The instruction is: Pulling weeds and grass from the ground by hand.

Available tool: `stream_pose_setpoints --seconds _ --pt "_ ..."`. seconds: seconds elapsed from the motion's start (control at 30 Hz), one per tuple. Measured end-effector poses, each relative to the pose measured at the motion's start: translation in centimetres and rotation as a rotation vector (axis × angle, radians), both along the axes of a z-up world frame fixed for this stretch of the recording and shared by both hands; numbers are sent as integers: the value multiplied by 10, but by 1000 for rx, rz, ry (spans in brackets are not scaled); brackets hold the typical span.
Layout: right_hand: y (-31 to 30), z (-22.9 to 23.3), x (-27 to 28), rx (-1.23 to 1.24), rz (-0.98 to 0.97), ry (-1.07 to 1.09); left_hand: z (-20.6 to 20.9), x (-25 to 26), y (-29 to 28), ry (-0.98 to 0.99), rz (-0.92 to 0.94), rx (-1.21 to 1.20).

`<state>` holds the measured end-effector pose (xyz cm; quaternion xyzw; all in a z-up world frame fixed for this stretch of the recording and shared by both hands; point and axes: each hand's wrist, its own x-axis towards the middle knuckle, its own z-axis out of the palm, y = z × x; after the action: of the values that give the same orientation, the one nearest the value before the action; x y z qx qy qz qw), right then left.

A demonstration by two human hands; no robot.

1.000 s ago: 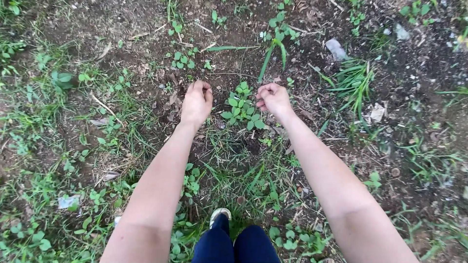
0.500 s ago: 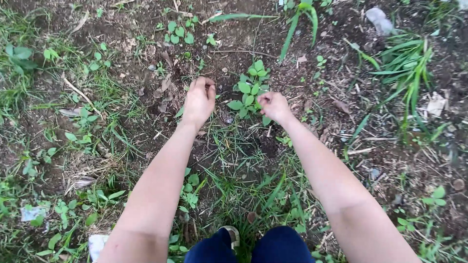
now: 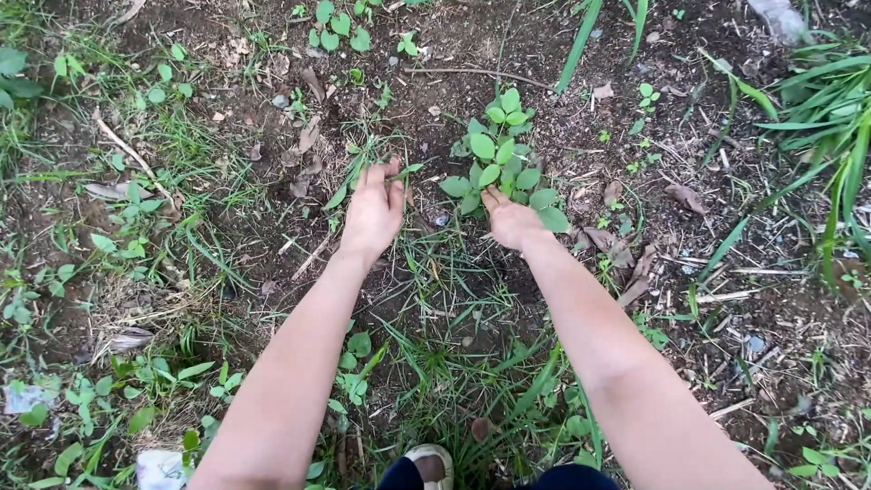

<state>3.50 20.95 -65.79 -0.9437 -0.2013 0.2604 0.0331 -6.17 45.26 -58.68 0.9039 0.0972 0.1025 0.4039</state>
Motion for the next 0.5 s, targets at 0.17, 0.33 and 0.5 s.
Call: stream_pose_setpoints --seconds 0.17,0.33,0.5 --pt "-16 -68 18 -98 123 -203 -16 -11 0 208 0 -77" --pt "-22 -105 24 -153 104 -241 -42 -19 1 15 -68 1" --pt "-18 -155 44 22 -110 -337 -59 -24 4 -28 -57 4"
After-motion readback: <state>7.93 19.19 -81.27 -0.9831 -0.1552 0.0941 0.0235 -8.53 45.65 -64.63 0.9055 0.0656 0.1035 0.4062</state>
